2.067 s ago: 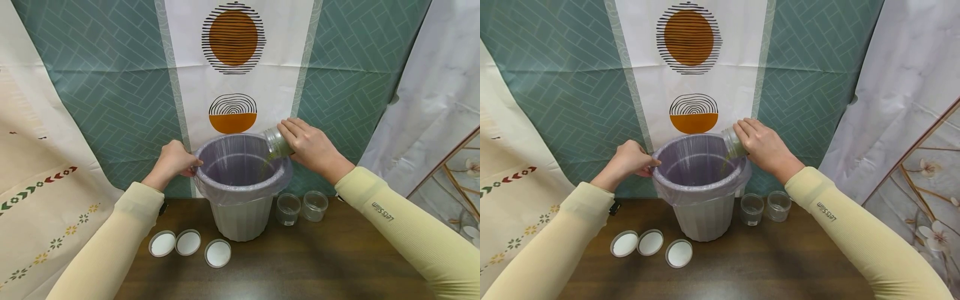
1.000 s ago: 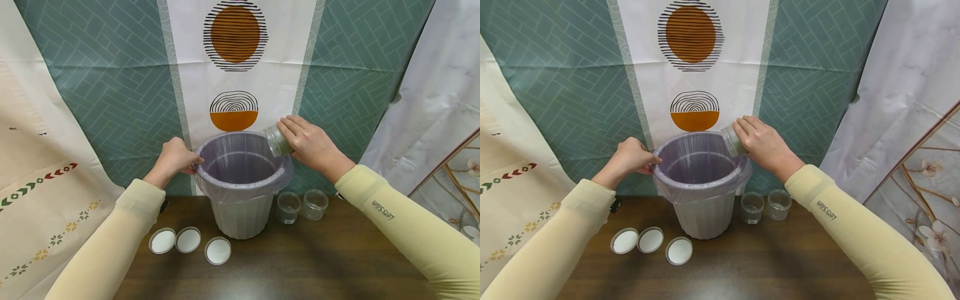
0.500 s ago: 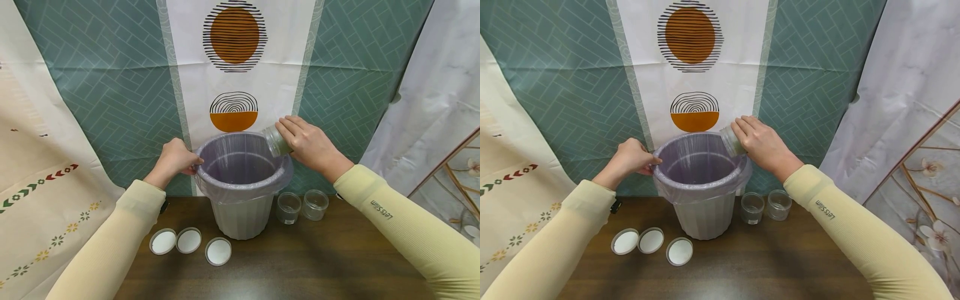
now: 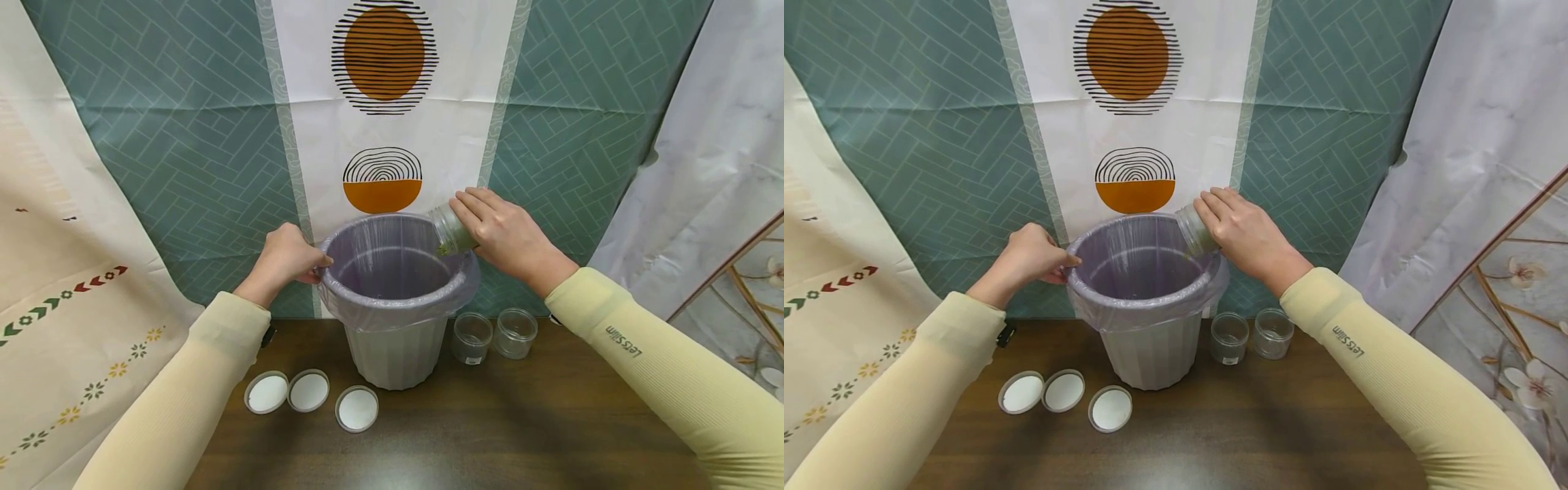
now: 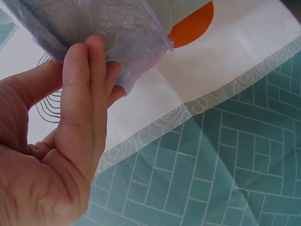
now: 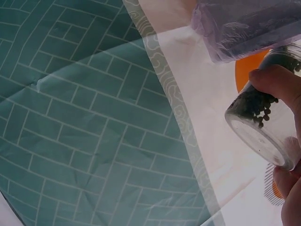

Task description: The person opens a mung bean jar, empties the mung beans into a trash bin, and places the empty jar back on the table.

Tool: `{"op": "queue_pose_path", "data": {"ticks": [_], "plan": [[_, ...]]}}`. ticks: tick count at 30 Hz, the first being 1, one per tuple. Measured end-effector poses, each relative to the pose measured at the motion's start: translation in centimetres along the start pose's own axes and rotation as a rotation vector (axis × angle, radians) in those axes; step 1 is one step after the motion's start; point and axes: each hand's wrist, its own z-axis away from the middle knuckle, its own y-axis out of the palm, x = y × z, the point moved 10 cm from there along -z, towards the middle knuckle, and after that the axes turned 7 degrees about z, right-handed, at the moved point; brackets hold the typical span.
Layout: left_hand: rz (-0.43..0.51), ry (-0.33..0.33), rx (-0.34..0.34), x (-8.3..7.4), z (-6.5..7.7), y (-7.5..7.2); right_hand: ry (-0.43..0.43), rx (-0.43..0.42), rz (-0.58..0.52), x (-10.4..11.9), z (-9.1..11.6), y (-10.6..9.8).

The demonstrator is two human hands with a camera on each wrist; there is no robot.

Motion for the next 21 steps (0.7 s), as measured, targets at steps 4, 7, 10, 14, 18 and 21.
{"op": "queue_pose_path", "data": {"ticks": [4,7,10,14,18,21], "plan": [[0.001,0.002,0.003,0.0,0.02,0.0,0.0,0.006,0.003,0.03,-0.06,0.01],[0.002,0.004,0.004,-0.01,0.07,0.0,0.0,0.001,0.005,0.07,-0.11,-0.06],[0.003,0.003,0.005,0.04,0.09,0.03,-0.002,-0.012,0.006,0.11,-0.14,-0.18],[0.003,0.0,0.006,0.09,0.09,0.04,-0.005,-0.032,0.004,0.14,-0.19,-0.31],[-0.002,-0.001,0.002,0.07,0.08,-0.02,-0.014,-0.048,0.008,0.17,-0.26,-0.35],[-0.003,0.002,-0.002,-0.01,0.04,-0.07,-0.019,-0.064,0.011,0.2,-0.3,-0.41]]}}
